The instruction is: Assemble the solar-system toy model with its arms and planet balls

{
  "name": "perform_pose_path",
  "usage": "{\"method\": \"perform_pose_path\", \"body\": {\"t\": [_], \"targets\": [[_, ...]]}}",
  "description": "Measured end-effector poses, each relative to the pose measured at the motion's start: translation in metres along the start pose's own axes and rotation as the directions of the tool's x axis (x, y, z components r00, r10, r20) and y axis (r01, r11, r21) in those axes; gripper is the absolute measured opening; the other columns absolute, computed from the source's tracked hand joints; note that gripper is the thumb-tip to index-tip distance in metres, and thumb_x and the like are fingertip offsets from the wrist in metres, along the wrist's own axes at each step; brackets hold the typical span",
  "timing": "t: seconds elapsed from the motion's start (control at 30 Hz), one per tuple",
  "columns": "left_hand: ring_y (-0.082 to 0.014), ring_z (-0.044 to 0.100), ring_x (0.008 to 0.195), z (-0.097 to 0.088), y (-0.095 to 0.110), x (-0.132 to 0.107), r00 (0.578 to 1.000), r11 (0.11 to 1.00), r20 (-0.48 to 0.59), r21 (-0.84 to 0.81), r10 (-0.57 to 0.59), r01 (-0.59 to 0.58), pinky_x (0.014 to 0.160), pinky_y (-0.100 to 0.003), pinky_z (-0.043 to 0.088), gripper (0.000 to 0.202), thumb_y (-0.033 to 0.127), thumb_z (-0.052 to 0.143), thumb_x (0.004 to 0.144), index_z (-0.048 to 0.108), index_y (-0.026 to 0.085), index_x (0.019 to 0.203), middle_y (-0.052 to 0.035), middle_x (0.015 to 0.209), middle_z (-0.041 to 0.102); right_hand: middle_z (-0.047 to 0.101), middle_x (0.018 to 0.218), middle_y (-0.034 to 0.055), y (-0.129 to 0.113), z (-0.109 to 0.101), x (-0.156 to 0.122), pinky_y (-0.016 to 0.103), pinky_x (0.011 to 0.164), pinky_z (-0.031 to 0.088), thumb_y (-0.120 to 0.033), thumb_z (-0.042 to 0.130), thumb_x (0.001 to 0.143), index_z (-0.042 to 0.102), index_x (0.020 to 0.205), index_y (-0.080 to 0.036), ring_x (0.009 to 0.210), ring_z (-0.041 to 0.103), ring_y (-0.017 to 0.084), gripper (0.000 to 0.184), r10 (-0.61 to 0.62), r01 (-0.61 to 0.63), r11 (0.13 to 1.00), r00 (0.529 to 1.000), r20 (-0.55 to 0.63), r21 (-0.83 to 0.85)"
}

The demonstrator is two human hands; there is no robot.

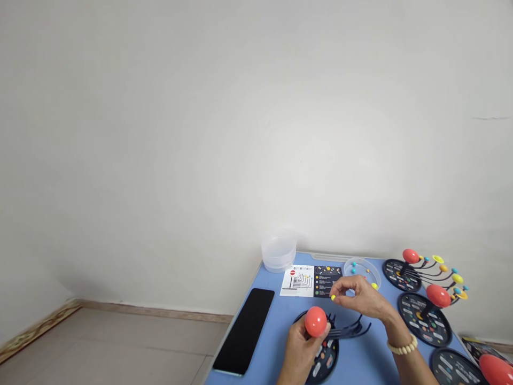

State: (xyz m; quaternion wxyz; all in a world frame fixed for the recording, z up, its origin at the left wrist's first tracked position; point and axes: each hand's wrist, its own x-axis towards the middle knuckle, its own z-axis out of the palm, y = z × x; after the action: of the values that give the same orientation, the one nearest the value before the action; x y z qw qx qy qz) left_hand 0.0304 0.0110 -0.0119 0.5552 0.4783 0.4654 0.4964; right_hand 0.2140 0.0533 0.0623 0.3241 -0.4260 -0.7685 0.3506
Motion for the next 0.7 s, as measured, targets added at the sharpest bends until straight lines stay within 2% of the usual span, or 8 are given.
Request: {"method": "perform_pose_path", "body": {"t": [0.13,0.27,0.33,0.47,0.57,0.7], "targets": [[-0.0093,0.039,0.045,0.001,0.003,-0.001,1.000,1.000,0.003,-0.025,-0.012,0.012,0.046,-0.021,0.037,0.041,0.051,0.077,0.056,0.055,0.017,0.059,0.0056,0.049,0.046,0.072,0.080,0.0007,0.003,-0.001,0.001,0.024,0.071,0.049,-0.021,0.059,0.077,0.070,0.079,-0.019,0.076,0.063,0.015,0.011,0.025,-0.027,0.997,0.999,-0.022,-0.075],[-0.0093,0.041,0.043,0.002,0.009,-0.004,1.000,0.998,0.014,-0.051,-0.026,0.027,0.043,-0.021,0.037,0.040,0.048,0.079,0.056,0.053,0.018,0.057,0.0055,0.049,0.047,0.070,0.074,0.0002,0.018,-0.012,0.000,0.023,0.066,0.045,-0.020,0.054,0.078,0.069,0.077,-0.019,0.072,0.062,0.015,0.015,0.108,-0.145,0.961,0.981,-0.161,-0.234],[-0.0095,0.042,0.044,0.001,0.011,-0.004,1.000,0.998,0.013,-0.057,-0.012,0.012,0.044,-0.021,0.038,0.038,0.046,0.080,0.055,0.053,0.018,0.056,0.0054,0.049,0.048,0.069,0.071,0.0015,0.030,-0.022,-0.003,0.024,0.063,0.041,-0.018,0.051,0.078,0.069,0.077,-0.019,0.070,0.061,0.016,0.018,0.164,-0.260,0.907,0.943,-0.289,-0.331],[-0.0102,0.044,0.045,0.000,0.011,-0.005,0.999,0.998,0.042,-0.055,-0.004,0.006,0.045,-0.021,0.040,0.039,0.046,0.079,0.057,0.054,0.017,0.058,0.0049,0.049,0.049,0.069,0.075,0.0068,0.053,-0.043,-0.011,0.025,0.059,0.030,-0.015,0.047,0.078,0.070,0.079,-0.018,0.072,0.061,0.019,0.022,0.234,-0.492,0.742,0.827,-0.512,-0.455],[-0.0106,0.045,0.042,0.001,0.010,-0.007,0.998,0.998,0.061,-0.049,-0.033,0.036,0.043,-0.022,0.041,0.040,0.050,0.079,0.058,0.054,0.017,0.060,0.0052,0.048,0.049,0.071,0.080,0.0073,0.063,-0.045,-0.012,0.025,0.058,0.027,-0.015,0.048,0.079,0.071,0.081,-0.018,0.074,0.062,0.019,0.023,0.245,-0.549,0.665,0.801,-0.547,-0.506],[-0.0117,0.046,0.041,0.001,0.009,-0.009,0.996,0.997,0.082,-0.061,-0.048,0.053,0.042,-0.024,0.043,0.042,0.052,0.078,0.057,0.053,0.018,0.060,0.0053,0.047,0.048,0.073,0.085,0.0066,0.069,-0.034,-0.003,0.024,0.061,0.031,-0.016,0.048,0.081,0.072,0.086,-0.020,0.079,0.063,0.019,0.025,0.246,-0.531,0.638,0.827,-0.506,-0.558]]}}
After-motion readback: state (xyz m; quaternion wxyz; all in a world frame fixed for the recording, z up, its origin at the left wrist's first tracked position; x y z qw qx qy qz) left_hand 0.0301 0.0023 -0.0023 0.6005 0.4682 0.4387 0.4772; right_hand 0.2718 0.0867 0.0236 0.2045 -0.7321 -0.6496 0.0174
